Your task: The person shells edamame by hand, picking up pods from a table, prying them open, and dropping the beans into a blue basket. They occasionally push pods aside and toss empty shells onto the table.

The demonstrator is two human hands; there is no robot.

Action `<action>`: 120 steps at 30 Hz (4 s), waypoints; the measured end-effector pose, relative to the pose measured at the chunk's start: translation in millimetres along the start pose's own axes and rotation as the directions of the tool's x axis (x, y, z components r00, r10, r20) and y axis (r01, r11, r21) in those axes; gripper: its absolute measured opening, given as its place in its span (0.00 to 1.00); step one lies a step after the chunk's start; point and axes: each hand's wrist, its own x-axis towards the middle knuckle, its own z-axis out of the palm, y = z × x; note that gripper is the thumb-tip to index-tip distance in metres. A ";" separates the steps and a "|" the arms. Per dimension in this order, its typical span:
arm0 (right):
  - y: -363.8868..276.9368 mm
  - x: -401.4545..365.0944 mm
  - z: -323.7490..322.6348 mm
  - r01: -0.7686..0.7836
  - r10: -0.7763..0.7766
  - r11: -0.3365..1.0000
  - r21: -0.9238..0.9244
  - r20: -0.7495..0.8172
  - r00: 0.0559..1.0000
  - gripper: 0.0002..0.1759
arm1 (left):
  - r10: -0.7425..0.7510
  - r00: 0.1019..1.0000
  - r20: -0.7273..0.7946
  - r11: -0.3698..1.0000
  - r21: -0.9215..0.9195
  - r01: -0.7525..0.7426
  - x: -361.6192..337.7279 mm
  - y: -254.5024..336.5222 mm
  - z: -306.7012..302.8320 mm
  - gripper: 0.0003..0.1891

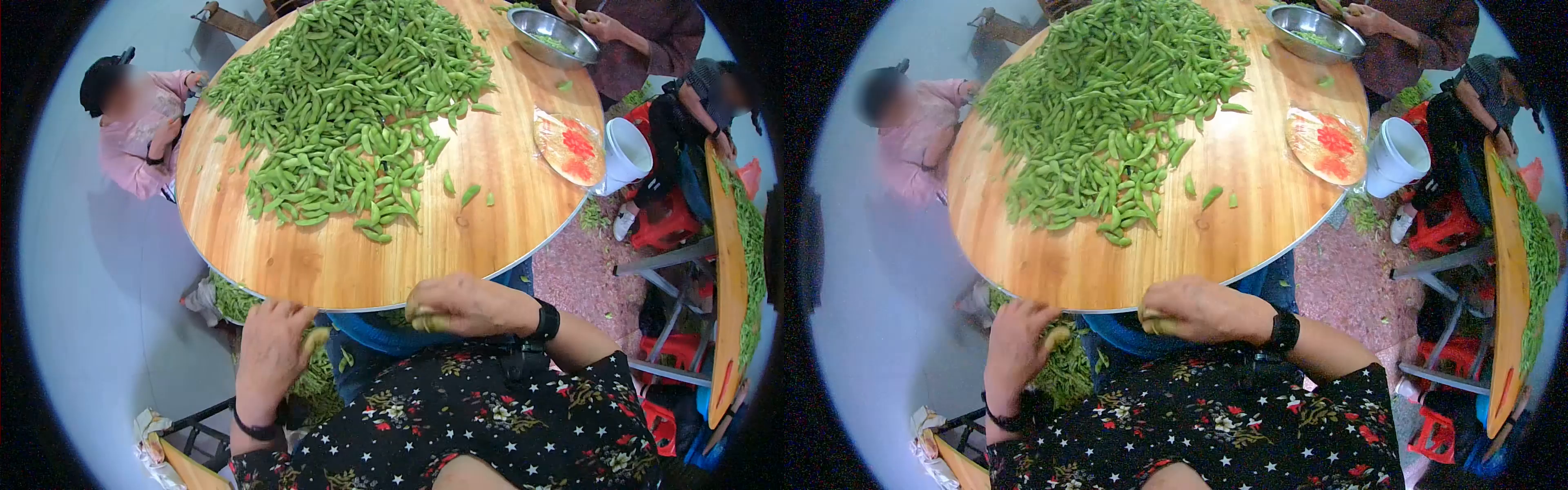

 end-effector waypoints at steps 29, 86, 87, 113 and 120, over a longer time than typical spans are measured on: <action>-5.0 11.0 -11.0 -0.099 0.029 0.984 -0.149 -0.412 0.911 0.10 | 0.137 0.869 -0.476 0.775 -0.495 -0.393 97.8 33.6 45.4 0.09; 9.7 11.6 2.7 -0.001 -0.011 0.994 -0.105 -0.113 0.993 0.08 | 0.275 0.873 -0.403 0.959 0.046 -0.281 180.7 -8.0 -6.1 0.10; 10.1 11.4 0.7 -0.083 0.081 0.997 -0.007 -0.161 0.984 0.09 | 0.341 0.818 -0.463 0.933 0.061 -0.355 204.0 -10.1 -0.9 0.09; 2.0 19.6 -7.9 -0.031 0.298 0.849 0.528 -0.430 0.852 0.12 | -0.051 0.847 -0.529 0.623 -0.680 -0.387 111.4 50.1 52.7 0.15; -6.8 17.0 -7.7 -0.027 0.300 0.795 0.606 -0.355 0.885 0.13 | -0.099 0.899 -0.427 0.536 -0.784 -0.314 108.5 53.7 50.3 0.18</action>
